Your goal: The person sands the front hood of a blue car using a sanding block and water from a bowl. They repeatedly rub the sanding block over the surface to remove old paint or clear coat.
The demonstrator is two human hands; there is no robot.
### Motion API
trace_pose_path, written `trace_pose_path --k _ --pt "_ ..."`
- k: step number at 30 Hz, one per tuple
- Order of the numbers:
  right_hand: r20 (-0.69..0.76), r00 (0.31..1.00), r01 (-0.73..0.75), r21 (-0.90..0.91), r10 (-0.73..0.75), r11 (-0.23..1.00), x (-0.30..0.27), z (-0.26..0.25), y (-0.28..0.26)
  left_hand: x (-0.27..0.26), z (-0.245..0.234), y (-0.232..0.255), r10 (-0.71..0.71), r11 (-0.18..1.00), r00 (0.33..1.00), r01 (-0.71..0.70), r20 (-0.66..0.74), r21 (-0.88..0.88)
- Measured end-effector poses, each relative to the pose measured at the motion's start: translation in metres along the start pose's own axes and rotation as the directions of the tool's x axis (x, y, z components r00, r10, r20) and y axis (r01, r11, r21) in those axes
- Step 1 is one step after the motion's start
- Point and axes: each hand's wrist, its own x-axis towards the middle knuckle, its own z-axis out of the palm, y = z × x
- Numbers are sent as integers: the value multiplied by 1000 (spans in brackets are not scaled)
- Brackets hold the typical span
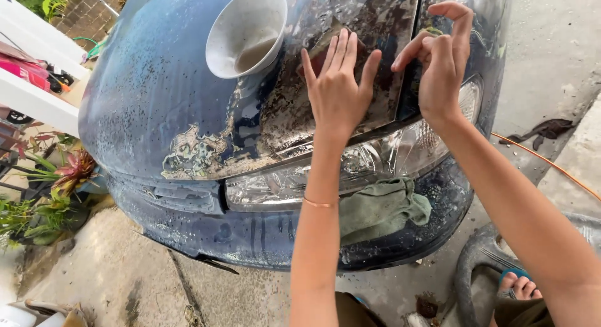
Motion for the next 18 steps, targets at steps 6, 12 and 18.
trace_pose_path --k 6,12,18 --pt "10 999 -36 54 35 998 -2 -6 6 -79 -37 27 157 987 986 -159 -51 -20" --pt "10 1000 -17 95 16 995 2 -8 20 -6 -14 13 2 995 989 -17 150 102" --pt "9 999 -46 179 45 983 8 -12 10 -40 -38 34 78 995 997 -78 -4 -68"
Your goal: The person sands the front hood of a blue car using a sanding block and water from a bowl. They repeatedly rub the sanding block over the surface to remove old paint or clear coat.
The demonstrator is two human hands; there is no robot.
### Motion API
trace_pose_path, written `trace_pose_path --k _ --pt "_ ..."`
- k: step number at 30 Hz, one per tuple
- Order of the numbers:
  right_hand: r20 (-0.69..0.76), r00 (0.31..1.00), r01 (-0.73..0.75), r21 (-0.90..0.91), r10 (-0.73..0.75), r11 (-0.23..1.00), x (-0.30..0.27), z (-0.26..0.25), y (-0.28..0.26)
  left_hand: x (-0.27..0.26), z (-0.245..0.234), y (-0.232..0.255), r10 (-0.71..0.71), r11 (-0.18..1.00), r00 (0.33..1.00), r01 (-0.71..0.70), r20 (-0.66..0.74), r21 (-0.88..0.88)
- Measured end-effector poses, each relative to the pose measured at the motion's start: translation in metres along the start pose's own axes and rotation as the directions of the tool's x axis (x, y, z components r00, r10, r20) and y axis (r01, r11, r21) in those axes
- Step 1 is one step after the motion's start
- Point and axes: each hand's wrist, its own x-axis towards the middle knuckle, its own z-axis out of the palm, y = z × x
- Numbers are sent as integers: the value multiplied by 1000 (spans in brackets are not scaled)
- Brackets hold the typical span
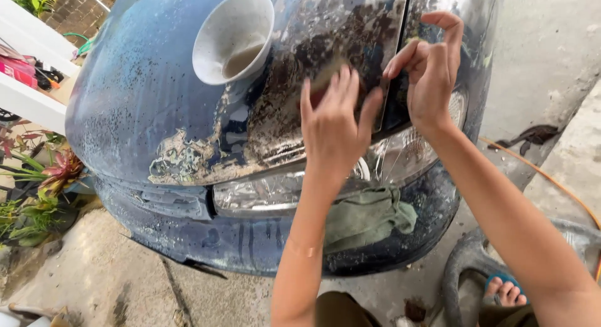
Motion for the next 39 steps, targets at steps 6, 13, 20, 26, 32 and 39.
trace_pose_path --k 6,13,20,26,32,39 --pt "-23 999 -42 -26 41 999 -5 3 0 -5 -3 -13 -24 999 994 21 106 31" --pt "-34 999 -2 -14 2 1000 -2 -5 8 21 20 -21 -64 979 998 57 28 196" --pt "-58 998 -35 -26 33 999 -3 0 5 -10 5 -27 19 981 992 -42 125 190" --pt "-34 999 -20 -53 18 998 -4 -1 3 33 13 -45 -67 997 977 56 201 61" --pt "-10 1000 5 -79 -6 997 0 5 2 -34 -13 -23 121 992 984 -123 135 11" --pt "8 1000 27 -134 -26 991 -4 8 -2 13 -7 -42 -127 991 949 136 287 -11"
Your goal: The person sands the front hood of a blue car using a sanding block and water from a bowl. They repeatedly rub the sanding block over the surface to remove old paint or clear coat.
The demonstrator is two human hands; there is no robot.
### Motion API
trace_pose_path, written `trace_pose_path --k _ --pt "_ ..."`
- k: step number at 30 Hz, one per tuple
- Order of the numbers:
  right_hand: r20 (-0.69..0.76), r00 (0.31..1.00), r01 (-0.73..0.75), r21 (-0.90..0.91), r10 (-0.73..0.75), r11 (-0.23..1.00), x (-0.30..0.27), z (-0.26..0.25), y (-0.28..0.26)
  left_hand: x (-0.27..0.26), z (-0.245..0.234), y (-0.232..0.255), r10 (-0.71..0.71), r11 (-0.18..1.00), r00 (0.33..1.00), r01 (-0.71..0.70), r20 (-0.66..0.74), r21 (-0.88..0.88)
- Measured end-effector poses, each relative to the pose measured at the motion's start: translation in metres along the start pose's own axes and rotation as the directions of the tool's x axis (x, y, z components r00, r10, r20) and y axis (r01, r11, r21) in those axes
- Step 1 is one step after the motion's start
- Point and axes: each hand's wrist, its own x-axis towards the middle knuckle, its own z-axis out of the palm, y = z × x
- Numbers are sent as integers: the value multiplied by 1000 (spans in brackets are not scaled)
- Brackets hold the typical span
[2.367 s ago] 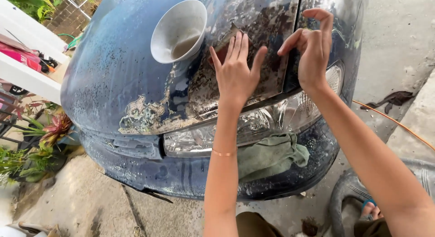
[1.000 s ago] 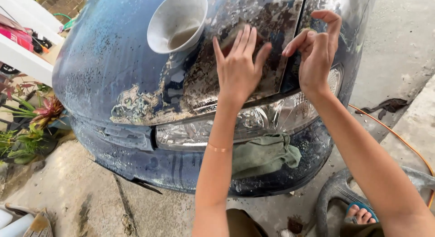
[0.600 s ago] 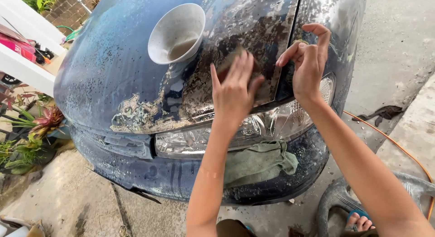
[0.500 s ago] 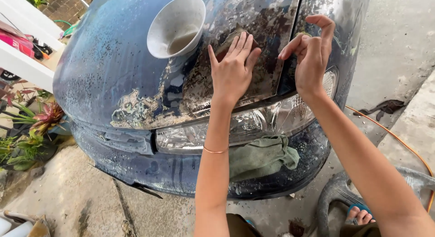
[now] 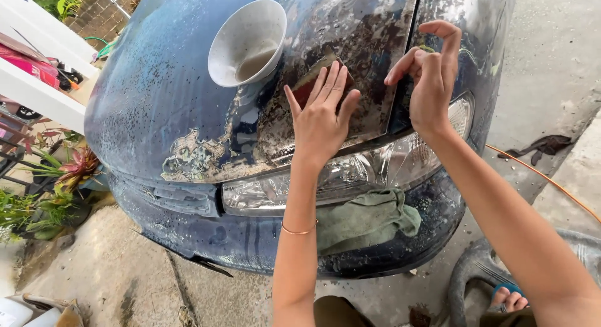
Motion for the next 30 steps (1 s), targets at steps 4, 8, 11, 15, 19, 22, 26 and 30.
trace_pose_path --k 4,8,11,15,19,22,26,30 --pt "4 1000 12 14 -12 1000 -1 -1 3 -53 -8 30 135 991 987 -134 -91 22" --pt "34 999 14 -3 -13 1000 3 0 4 -69 1 28 252 963 964 -241 -83 125" --pt "27 1000 7 -34 -6 999 -2 -1 5 -29 12 14 131 982 990 -122 -58 143" --pt "11 1000 0 -54 1 999 1 -2 6 7 17 14 35 996 992 -24 -124 89" --pt "47 998 54 -23 -53 998 5 -11 25 -39 36 18 149 989 950 -150 -275 15" --pt "63 997 38 -71 -33 997 -2 -5 18 -75 45 14 282 959 893 -265 -349 96" --pt "210 963 246 -434 -168 867 -13 -12 16 -93 25 -5 369 928 864 -360 -343 90" --pt "785 551 817 -437 -283 376 -43 11 -17 -100 -26 -39 219 929 836 -336 -503 -154"
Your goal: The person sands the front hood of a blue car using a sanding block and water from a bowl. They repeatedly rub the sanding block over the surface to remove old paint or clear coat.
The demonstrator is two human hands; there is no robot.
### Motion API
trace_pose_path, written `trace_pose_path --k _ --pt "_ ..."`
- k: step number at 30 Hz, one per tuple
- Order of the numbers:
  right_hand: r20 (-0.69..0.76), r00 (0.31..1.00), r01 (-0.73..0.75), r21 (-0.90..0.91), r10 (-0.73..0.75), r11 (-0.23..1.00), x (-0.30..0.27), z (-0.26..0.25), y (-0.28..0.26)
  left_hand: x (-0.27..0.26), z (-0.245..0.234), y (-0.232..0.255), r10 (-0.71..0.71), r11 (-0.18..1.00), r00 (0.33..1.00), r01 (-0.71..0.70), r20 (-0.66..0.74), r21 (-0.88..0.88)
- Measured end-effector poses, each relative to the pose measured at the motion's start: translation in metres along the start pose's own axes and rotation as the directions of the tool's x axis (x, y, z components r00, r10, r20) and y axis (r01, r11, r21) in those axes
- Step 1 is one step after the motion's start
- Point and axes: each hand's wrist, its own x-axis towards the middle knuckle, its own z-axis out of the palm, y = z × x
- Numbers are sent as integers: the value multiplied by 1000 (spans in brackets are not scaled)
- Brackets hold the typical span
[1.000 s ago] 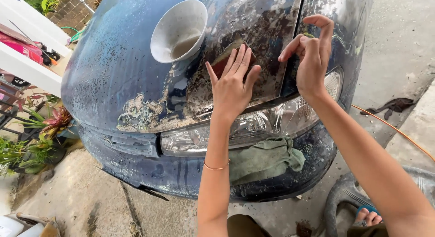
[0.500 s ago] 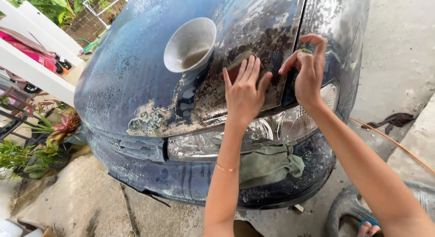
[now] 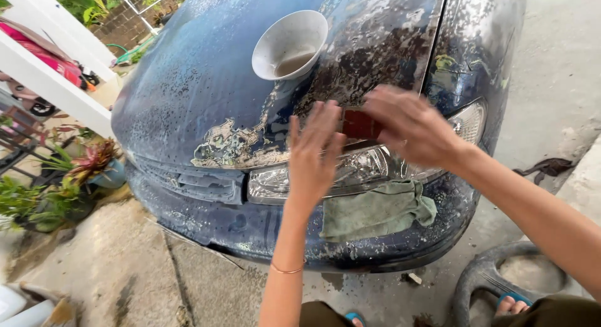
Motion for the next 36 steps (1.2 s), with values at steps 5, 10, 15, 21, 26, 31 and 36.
trace_pose_path --k 5,10,15,21,26,31,36 --pt "323 939 181 -172 -118 968 10 11 -33 4 -29 -16 -192 967 976 170 -103 -189" --pt "176 953 301 -595 -245 745 55 47 19 -4 -11 -36 -242 955 965 219 -99 -200" --pt "408 850 -242 -261 334 934 55 43 -32 -4 -6 -35 -158 977 984 145 -80 -155" --pt "414 830 -280 -271 375 921 42 41 -18 -1 17 -44 -195 963 974 167 -118 -212" --pt "481 594 -638 -206 644 742 94 34 -22 0 16 -39 -178 984 984 178 30 -11" --pt "396 792 -458 -118 465 881 46 25 -58 -2 30 -53 -128 982 990 135 -59 135" --pt "449 624 -614 -223 639 757 77 28 0 -1 36 -53 -176 964 980 191 -92 186"
